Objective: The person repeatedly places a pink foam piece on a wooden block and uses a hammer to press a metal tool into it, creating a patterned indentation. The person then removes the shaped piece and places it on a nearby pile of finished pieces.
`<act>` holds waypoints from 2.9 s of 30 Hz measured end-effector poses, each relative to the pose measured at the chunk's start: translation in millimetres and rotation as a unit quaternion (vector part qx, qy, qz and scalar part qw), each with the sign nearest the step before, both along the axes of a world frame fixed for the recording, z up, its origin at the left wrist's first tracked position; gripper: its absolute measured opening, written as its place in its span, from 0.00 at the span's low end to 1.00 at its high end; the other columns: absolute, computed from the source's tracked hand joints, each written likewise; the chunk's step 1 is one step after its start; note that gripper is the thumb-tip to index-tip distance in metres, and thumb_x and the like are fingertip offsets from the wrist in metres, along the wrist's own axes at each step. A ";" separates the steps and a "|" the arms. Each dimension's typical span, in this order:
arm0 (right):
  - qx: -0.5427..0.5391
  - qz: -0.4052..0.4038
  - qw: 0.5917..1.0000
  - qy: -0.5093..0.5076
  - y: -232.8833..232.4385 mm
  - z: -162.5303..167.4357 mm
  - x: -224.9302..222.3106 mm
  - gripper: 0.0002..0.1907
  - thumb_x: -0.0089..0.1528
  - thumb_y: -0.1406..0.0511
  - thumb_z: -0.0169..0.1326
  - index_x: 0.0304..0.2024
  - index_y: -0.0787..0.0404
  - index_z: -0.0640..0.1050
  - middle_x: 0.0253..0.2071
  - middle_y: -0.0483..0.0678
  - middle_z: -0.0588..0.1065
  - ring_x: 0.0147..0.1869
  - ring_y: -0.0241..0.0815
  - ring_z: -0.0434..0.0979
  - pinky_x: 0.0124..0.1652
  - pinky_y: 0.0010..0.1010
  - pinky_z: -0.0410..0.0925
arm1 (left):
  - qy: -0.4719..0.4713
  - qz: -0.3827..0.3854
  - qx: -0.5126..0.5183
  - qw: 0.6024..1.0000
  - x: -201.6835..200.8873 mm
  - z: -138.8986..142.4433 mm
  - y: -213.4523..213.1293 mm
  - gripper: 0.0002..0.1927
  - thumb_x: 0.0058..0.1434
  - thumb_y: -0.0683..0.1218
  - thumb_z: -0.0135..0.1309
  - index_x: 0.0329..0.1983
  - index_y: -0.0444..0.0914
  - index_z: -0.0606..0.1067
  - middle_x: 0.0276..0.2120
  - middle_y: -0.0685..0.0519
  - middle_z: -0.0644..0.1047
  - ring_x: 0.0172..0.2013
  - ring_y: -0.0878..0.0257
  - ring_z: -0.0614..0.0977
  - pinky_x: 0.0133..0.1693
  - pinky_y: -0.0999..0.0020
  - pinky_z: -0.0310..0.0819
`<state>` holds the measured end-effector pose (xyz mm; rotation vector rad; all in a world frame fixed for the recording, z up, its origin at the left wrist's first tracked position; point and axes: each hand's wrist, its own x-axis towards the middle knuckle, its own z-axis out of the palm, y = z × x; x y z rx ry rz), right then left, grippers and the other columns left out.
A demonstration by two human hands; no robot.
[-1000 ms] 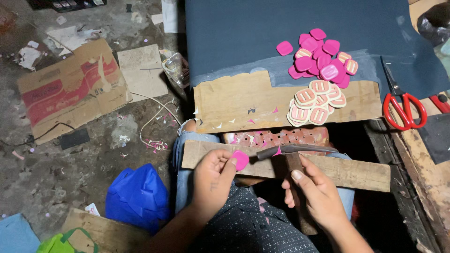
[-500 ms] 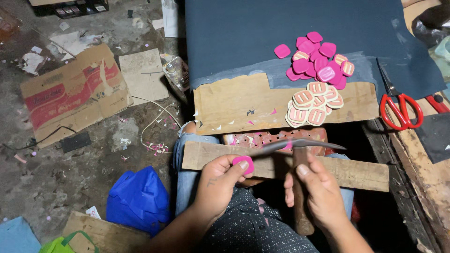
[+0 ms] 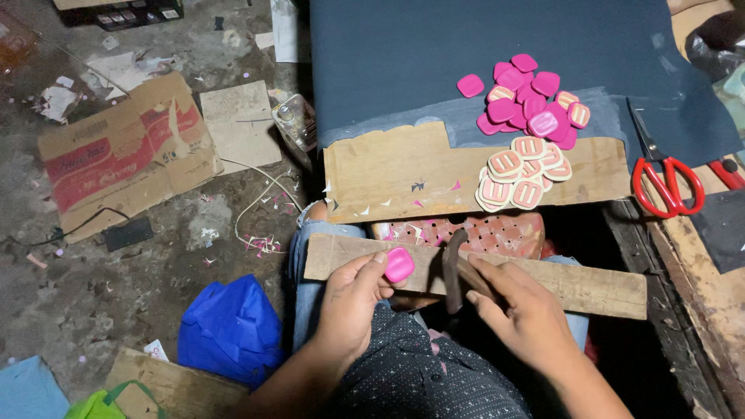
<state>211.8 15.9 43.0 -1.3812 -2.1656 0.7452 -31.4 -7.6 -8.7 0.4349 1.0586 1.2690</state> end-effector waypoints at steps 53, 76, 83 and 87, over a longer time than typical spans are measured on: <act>0.150 -0.248 0.952 -0.102 157.2 -43.2 -3.6 0.27 0.52 0.58 0.68 0.48 0.66 0.76 0.48 0.59 0.72 0.53 0.60 0.73 0.49 0.49 0.67 | 0.351 -0.125 0.171 0.912 -8.3 -1.8 33.3 0.14 0.61 0.41 0.57 0.49 0.31 0.77 0.40 0.50 0.78 0.35 0.68 0.80 0.38 0.74 0.77; 0.241 -0.091 0.962 0.091 109.0 -28.4 -50.0 0.13 0.57 0.75 0.58 0.44 0.66 0.74 0.42 0.57 0.76 0.42 0.53 0.80 0.40 0.37 0.72 | 0.262 -0.129 0.069 0.954 -1.3 -5.6 44.9 0.17 0.67 0.48 0.54 0.54 0.33 0.80 0.36 0.51 0.82 0.35 0.68 0.79 0.39 0.73 0.74; 0.213 0.033 0.966 0.140 63.3 -10.1 -79.8 0.14 0.55 0.75 0.60 0.43 0.63 0.75 0.49 0.55 0.76 0.47 0.52 0.80 0.43 0.32 0.72 | 0.020 -0.038 0.062 0.997 9.3 5.4 50.8 0.17 0.65 0.48 0.54 0.53 0.35 0.77 0.43 0.56 0.82 0.42 0.69 0.80 0.47 0.72 0.74; 0.145 0.009 0.965 0.220 47.4 -17.7 -74.6 0.14 0.59 0.74 0.56 0.48 0.65 0.76 0.49 0.52 0.75 0.50 0.47 0.79 0.49 0.31 0.72 | 0.067 -0.004 0.089 0.994 7.3 10.4 43.4 0.14 0.66 0.45 0.55 0.51 0.32 0.78 0.42 0.52 0.82 0.42 0.68 0.80 0.46 0.72 0.74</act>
